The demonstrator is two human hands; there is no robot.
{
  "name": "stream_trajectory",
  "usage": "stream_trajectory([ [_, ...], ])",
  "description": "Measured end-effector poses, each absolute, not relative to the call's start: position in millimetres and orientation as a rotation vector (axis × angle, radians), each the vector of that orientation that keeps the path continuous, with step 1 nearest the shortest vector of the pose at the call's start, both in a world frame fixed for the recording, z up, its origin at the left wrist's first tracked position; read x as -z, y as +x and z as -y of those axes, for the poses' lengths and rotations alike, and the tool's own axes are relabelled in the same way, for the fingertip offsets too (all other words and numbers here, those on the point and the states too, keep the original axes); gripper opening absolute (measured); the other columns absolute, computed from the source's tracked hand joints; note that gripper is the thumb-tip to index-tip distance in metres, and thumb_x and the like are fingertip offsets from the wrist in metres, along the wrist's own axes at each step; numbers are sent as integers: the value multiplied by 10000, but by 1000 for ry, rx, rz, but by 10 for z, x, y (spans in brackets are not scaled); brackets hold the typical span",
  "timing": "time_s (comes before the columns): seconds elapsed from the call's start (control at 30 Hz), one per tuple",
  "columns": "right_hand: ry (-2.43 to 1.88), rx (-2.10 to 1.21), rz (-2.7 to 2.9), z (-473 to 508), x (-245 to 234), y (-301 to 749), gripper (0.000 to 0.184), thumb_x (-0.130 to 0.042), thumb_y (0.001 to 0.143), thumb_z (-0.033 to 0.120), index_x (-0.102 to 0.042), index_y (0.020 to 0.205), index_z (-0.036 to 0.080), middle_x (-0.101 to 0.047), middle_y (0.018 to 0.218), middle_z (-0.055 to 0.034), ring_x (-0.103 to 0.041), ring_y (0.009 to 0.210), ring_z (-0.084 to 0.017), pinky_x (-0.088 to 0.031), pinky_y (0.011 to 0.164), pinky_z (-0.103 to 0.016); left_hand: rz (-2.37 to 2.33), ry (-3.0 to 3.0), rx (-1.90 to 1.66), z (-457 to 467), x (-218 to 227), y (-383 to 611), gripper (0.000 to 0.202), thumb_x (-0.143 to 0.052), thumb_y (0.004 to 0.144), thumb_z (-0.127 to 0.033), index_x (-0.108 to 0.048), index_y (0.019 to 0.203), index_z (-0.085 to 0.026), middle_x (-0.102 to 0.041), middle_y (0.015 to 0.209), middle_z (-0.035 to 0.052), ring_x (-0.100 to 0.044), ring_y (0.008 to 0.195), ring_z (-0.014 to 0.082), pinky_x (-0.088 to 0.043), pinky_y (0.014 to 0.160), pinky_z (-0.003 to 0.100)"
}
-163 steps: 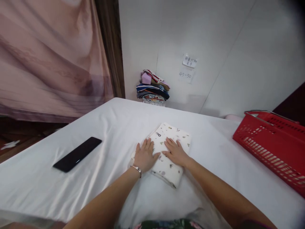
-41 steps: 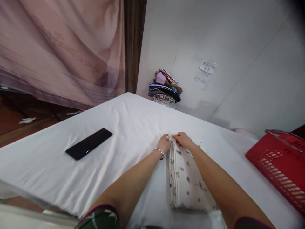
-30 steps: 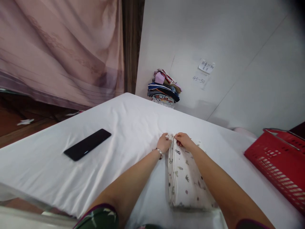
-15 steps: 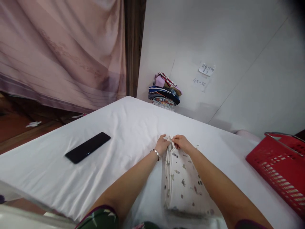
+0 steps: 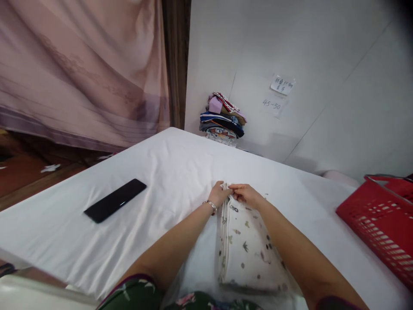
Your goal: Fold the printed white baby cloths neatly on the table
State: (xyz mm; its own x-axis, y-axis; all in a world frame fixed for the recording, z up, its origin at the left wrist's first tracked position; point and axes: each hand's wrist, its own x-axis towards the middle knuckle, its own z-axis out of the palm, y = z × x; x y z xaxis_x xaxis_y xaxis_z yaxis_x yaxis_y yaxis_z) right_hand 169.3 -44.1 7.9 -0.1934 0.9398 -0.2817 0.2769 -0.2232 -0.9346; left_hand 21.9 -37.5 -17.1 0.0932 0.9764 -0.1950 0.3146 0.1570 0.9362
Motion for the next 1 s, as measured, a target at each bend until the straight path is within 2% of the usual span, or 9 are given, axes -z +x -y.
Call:
stream_trajectory([
  [0.1, -1597, -1054, 1620, 454, -92, 1837, 340, -474, 735, 255, -625, 1009, 122, -609, 646, -17, -511, 541, -109, -408, 540, -234, -1442, 1332, -771, 327, 129, 218, 638, -665, 643, -309, -435, 1210, -131, -614, 851, 35, -581, 739, 144, -427, 606, 213],
  [0.17, -1619, -754, 1687, 546, -137, 1946, 319, -462, 764, 303, -629, 993, 157, -644, 822, -47, -566, 701, -146, -450, 668, -277, -1455, 1322, -744, 290, 111, 205, 600, -660, 644, -271, -454, 1190, -133, -618, 809, 27, -580, 704, 137, -425, 582, 207],
  [0.23, -1606, -559, 1757, 733, -182, 2000, 336, -434, 796, 348, -613, 1032, 189, -620, 1022, -69, -565, 901, -187, -441, 802, -323, -1464, 1316, -722, 246, 113, 193, 582, -653, 643, -242, -461, 1181, -129, -617, 760, 22, -574, 663, 134, -418, 548, 206],
  [0.33, -1545, -491, 2057, 1132, -168, 1900, 430, -417, 823, 419, -520, 1196, 231, -472, 1289, -66, -395, 1200, -230, -316, 992, -387, -1478, 1291, -696, 174, 151, 192, 579, -648, 645, -240, -457, 1178, -117, -626, 776, 39, -568, 637, 138, -407, 505, 211],
  [0.43, -1433, -508, 2468, 1488, -50, 1680, 590, -364, 850, 476, -300, 1364, 195, -229, 1442, -76, -143, 1331, -245, -112, 1077, -458, -1505, 1262, -686, 115, 200, 206, 571, -660, 632, -251, -473, 1156, -123, -632, 898, 71, -578, 706, 145, -419, 528, 209],
  [0.53, -1424, -499, 2581, 1684, 41, 1525, 648, -299, 872, 496, -169, 1404, 152, -91, 1466, -102, -26, 1345, -245, -36, 1076, -489, -1533, 1249, -677, 91, 234, 218, 581, -671, 620, -277, -482, 1148, -127, -634, 943, 85, -584, 745, 157, -428, 557, 218],
  [0.67, -1287, -585, 2622, 1831, 16, 1438, 667, -350, 849, 526, -180, 1404, 197, -98, 1466, -79, -8, 1344, -245, -29, 1082, -470, -1558, 1264, -671, 112, 227, 212, 592, -674, 616, -300, -485, 1149, -125, -637, 956, 96, -590, 750, 169, -435, 577, 235],
  [0.8, -1210, -668, 2651, 1958, -75, 1370, 672, -339, 855, 527, -196, 1398, 158, -82, 1461, -111, -12, 1343, -254, -18, 1078, -479, -1587, 1304, -669, 156, 167, 191, 558, -659, 639, -289, -488, 1147, -131, -633, 971, 92, -590, 788, 169, -441, 614, 229],
  [1.0, -876, -896, 2705, 2125, -223, 1397, 624, -388, 854, 486, -194, 1395, 244, -229, 1440, -51, -141, 1334, -207, -68, 1087, -440, -1596, 1445, -677, 215, 85, 212, 585, -635, 663, -254, -445, 1201, -127, -630, 938, 82, -586, 847, 186, -431, 708, 248],
])
